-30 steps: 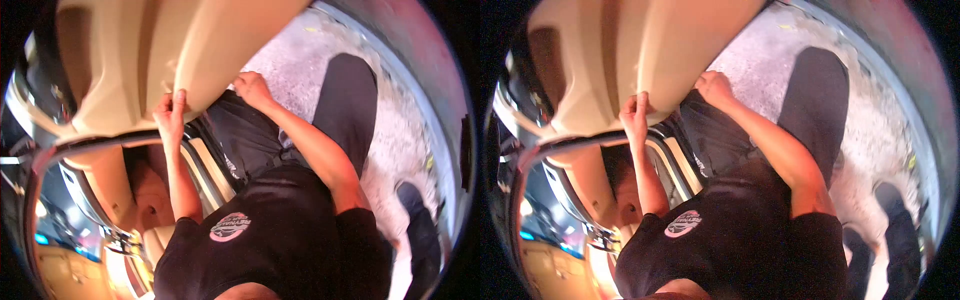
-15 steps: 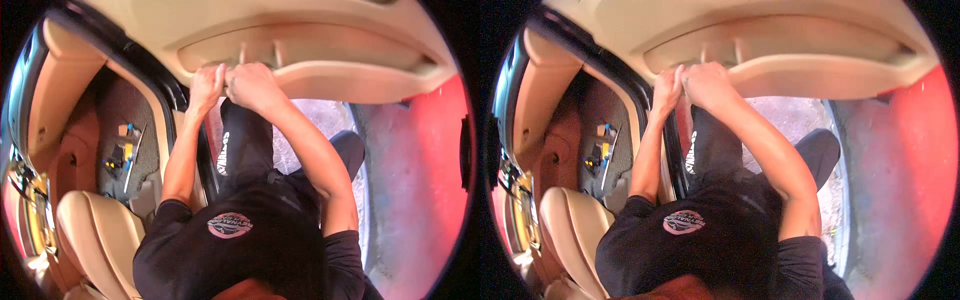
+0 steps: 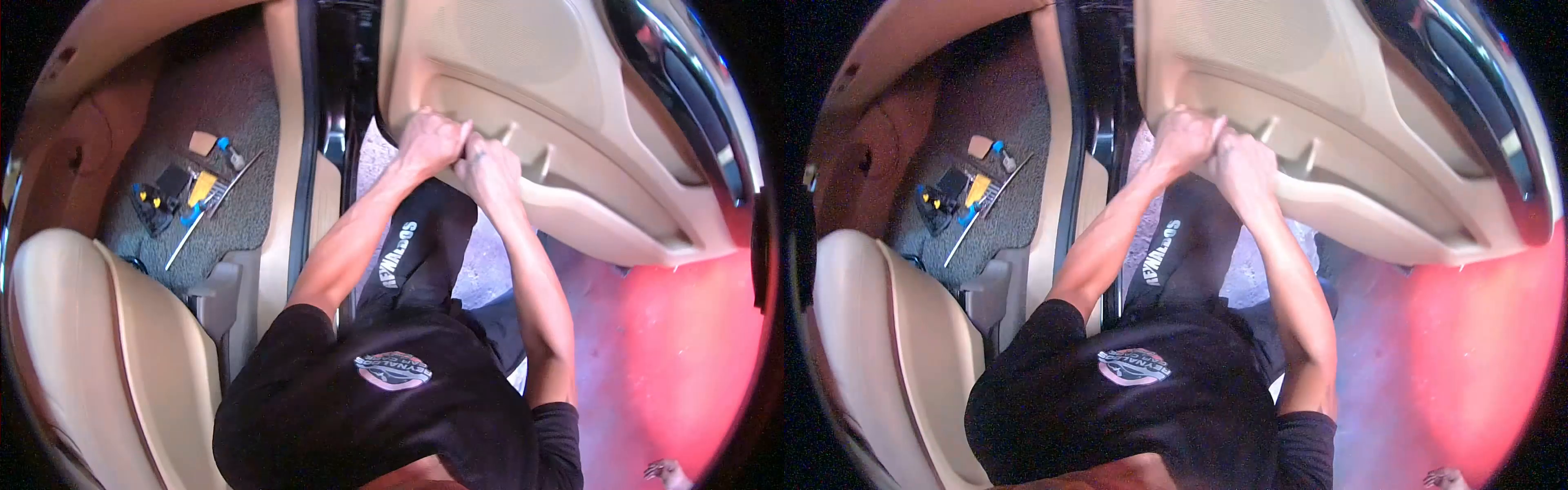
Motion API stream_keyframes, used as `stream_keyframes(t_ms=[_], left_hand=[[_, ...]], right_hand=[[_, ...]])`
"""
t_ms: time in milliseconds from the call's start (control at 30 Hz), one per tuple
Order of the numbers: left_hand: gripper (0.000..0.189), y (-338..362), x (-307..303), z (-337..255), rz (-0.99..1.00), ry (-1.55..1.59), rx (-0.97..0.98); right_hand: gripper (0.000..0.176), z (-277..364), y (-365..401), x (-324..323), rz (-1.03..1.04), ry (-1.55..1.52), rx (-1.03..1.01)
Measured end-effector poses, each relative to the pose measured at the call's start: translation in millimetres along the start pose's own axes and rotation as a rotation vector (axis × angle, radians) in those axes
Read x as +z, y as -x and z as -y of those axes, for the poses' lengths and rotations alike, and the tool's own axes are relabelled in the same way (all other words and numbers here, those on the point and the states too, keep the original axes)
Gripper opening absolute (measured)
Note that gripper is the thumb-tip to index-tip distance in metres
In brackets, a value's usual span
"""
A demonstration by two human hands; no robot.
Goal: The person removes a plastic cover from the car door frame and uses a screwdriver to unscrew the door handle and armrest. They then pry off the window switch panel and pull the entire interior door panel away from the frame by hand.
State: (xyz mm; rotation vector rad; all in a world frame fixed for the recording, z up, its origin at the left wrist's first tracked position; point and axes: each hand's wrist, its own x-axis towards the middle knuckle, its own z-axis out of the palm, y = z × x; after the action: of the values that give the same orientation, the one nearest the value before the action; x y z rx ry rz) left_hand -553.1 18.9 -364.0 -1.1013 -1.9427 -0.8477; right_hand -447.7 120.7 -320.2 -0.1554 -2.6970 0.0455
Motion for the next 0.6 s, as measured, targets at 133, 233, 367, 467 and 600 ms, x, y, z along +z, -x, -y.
stream_keyframes(t_ms=[133,233,367,467,600], left_hand=[[0.041,0.1,7.9,7.2,-0.101,0.050,-0.003],[0.038,1.4,-4.0,4.0,-0.143,0.052,0.006],[0.037,82.1,-30.0,-64.2,-0.046,-0.106,0.052],[0.045,18.1,-21.3,-7.5,-0.336,-0.028,0.144],[0.041,11.5,-17.7,-10.8,-0.234,-0.009,0.044]], right_hand=[[0.022,4.7,1.9,-5.5,-0.079,0.080,-0.070],[0.030,14.0,6.8,-15.3,-0.022,0.116,-0.065],[0.035,14.7,98.6,-23.2,0.123,0.142,-0.050],[0.033,12.6,28.8,-25.3,-0.096,0.150,-0.225],[0.034,11.2,25.0,-34.1,0.044,0.103,-0.132]])
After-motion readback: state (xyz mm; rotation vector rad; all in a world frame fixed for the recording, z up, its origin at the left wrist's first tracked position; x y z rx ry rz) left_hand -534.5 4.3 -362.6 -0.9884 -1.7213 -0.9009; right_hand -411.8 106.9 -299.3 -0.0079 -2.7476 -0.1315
